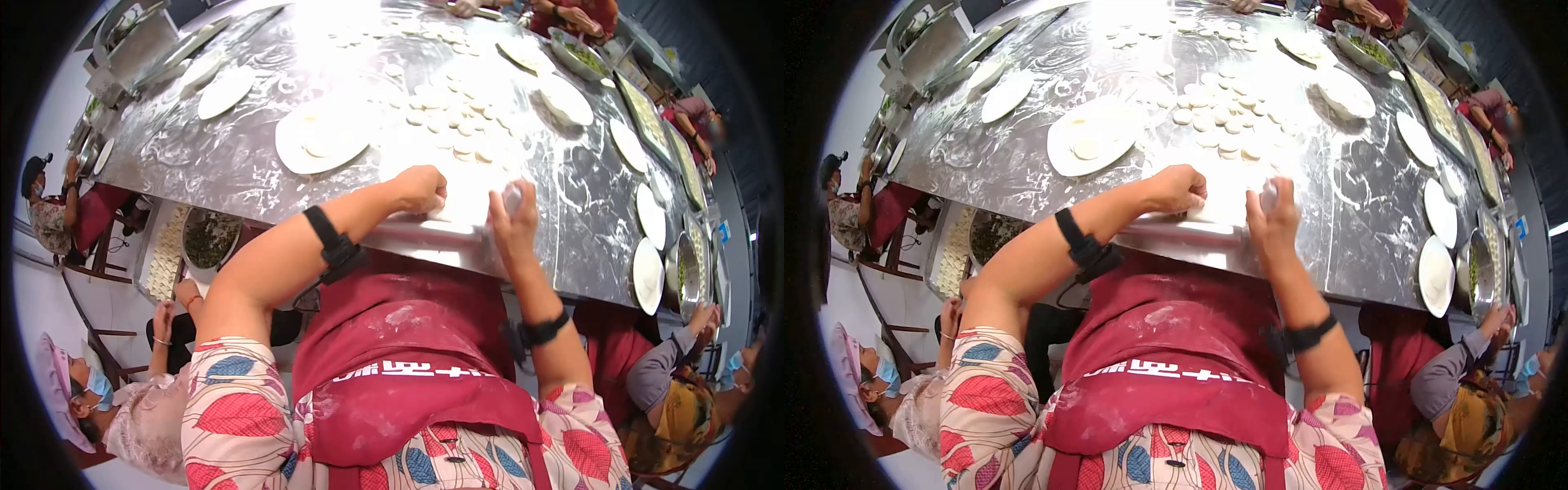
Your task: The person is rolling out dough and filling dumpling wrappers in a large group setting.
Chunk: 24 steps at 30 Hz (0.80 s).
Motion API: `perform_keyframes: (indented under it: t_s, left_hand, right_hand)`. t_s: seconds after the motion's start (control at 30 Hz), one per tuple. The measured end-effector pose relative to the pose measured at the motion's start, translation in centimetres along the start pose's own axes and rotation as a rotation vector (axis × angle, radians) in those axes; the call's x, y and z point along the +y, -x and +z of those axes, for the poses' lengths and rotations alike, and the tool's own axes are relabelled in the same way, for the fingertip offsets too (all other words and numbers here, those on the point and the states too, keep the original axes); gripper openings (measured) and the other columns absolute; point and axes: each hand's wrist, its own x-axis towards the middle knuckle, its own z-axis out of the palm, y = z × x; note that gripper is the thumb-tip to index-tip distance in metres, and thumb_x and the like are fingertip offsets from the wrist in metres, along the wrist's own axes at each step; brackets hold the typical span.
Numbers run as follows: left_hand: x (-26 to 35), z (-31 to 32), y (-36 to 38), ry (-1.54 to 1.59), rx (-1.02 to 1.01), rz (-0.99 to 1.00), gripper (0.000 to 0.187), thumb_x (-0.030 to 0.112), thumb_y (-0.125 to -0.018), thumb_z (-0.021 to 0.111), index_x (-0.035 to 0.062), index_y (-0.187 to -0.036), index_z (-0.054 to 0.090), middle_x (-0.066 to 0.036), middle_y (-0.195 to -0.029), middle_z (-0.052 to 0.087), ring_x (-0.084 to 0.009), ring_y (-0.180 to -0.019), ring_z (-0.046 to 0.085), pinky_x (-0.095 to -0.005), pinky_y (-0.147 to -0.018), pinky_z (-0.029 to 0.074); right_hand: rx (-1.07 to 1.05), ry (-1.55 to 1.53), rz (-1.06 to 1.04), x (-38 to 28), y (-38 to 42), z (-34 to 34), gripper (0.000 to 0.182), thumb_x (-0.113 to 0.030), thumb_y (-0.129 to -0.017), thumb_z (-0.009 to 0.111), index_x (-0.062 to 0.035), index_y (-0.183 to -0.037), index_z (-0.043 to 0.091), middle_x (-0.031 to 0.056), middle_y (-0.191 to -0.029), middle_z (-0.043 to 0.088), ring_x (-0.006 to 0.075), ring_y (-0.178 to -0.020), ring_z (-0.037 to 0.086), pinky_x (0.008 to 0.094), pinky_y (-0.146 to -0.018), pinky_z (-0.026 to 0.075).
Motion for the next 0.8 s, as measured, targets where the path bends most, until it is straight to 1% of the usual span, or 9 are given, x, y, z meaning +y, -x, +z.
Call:
perform_keyframes:
  t_s: [0.07,0.23,0.33,0.43,0.53,0.57,0.6,0.67,0.8]
  left_hand:
    - [-0.3,-0.2,0.8,0.3,-0.075,-0.206,0.015,0.011,-0.076,0.062,0.0014,-0.087,0.065,-0.013,-0.075,0.064,-0.0207,-0.074,0.062,-0.0336,-0.068,0.048]
    - [0.3,0.0,-0.8,-0.047,0.022,0.001,0.017,0.011,-0.075,0.061,0.0012,-0.089,0.064,-0.015,-0.08,0.065,-0.0245,-0.079,0.062,-0.0346,-0.07,0.048]
    - [-0.6,-0.1,-1.6,-0.02,0.012,0.047,0.018,0.01,-0.073,0.063,0.0006,-0.088,0.064,-0.015,-0.081,0.065,-0.0255,-0.078,0.062,-0.0338,-0.071,0.048]
    - [-0.9,-0.4,0.0,0.007,0.026,0.049,0.016,0.008,-0.072,0.063,-0.0003,-0.086,0.062,-0.014,-0.08,0.064,-0.0231,-0.076,0.061,-0.033,-0.07,0.048]
    - [0.1,-1.0,0.4,0.027,-0.102,0.014,0.015,0.008,-0.073,0.061,-0.0006,-0.085,0.061,-0.014,-0.079,0.063,-0.0224,-0.076,0.061,-0.0328,-0.069,0.048]
    - [0.5,-1.0,0.1,-0.018,-0.077,0.042,0.015,0.008,-0.074,0.061,-0.0004,-0.086,0.062,-0.015,-0.08,0.064,-0.0238,-0.076,0.061,-0.0336,-0.068,0.047]
    - [0.5,-0.8,-0.6,-0.053,-0.03,0.047,0.016,0.008,-0.074,0.062,-0.0002,-0.087,0.062,-0.015,-0.081,0.065,-0.0243,-0.077,0.061,-0.0337,-0.069,0.047]
    - [0.3,-0.3,-1.7,-0.108,0.083,0.046,0.017,0.009,-0.074,0.062,0.0,-0.088,0.063,-0.015,-0.082,0.065,-0.0253,-0.078,0.062,-0.034,-0.069,0.047]
    - [-0.7,-0.1,-1.0,-0.059,0.009,0.112,0.019,0.006,-0.073,0.063,-0.0009,-0.09,0.063,-0.016,-0.083,0.066,-0.0257,-0.08,0.063,-0.0343,-0.073,0.049]
  right_hand:
    - [-0.041,-0.168,0.097,-1.4,1.9,-0.9,0.024,-0.002,-0.081,0.062,-0.0057,-0.097,0.044,0.0083,-0.065,0.057,0.0138,-0.049,0.059,0.0284,-0.044,0.046]
    - [-0.037,-0.039,0.128,0.7,-3.1,2.5,0.025,-0.008,-0.08,0.064,-0.0064,-0.096,0.045,0.0153,-0.061,0.052,0.0307,-0.052,0.056,0.0375,-0.049,0.042]
    - [-0.045,-0.024,0.072,0.9,-2.9,2.0,0.023,-0.008,-0.08,0.064,-0.0071,-0.095,0.045,0.0142,-0.061,0.054,0.0263,-0.052,0.057,0.0359,-0.049,0.043]
    - [-0.068,-0.151,0.196,-1.6,1.0,-0.8,0.023,-0.007,-0.08,0.063,-0.0069,-0.095,0.046,0.011,-0.063,0.057,0.021,-0.057,0.061,0.0355,-0.05,0.047]
    - [-0.053,-0.098,0.167,-1.6,-0.3,-0.2,0.024,-0.007,-0.08,0.064,-0.0064,-0.095,0.045,0.0131,-0.064,0.057,0.0253,-0.056,0.061,0.0361,-0.05,0.046]
    - [-0.016,-0.011,0.05,1.0,-1.6,1.4,0.025,-0.008,-0.08,0.065,-0.0055,-0.094,0.044,0.0153,-0.063,0.056,0.0308,-0.055,0.059,0.037,-0.05,0.045]
    - [-0.018,0.02,0.077,0.7,-3.1,2.4,0.027,-0.008,-0.079,0.065,-0.005,-0.096,0.044,0.0177,-0.064,0.055,0.0349,-0.055,0.056,0.0379,-0.051,0.044]
    - [-0.063,-0.034,0.122,1.3,-4.6,3.7,0.026,-0.008,-0.08,0.065,-0.0053,-0.097,0.045,0.0164,-0.062,0.054,0.0321,-0.053,0.056,0.0382,-0.05,0.043]
    - [-0.081,-0.097,0.155,-0.7,-0.8,0.0,0.027,-0.007,-0.079,0.065,-0.0044,-0.097,0.045,0.0144,-0.064,0.055,0.0278,-0.053,0.058,0.037,-0.049,0.044]
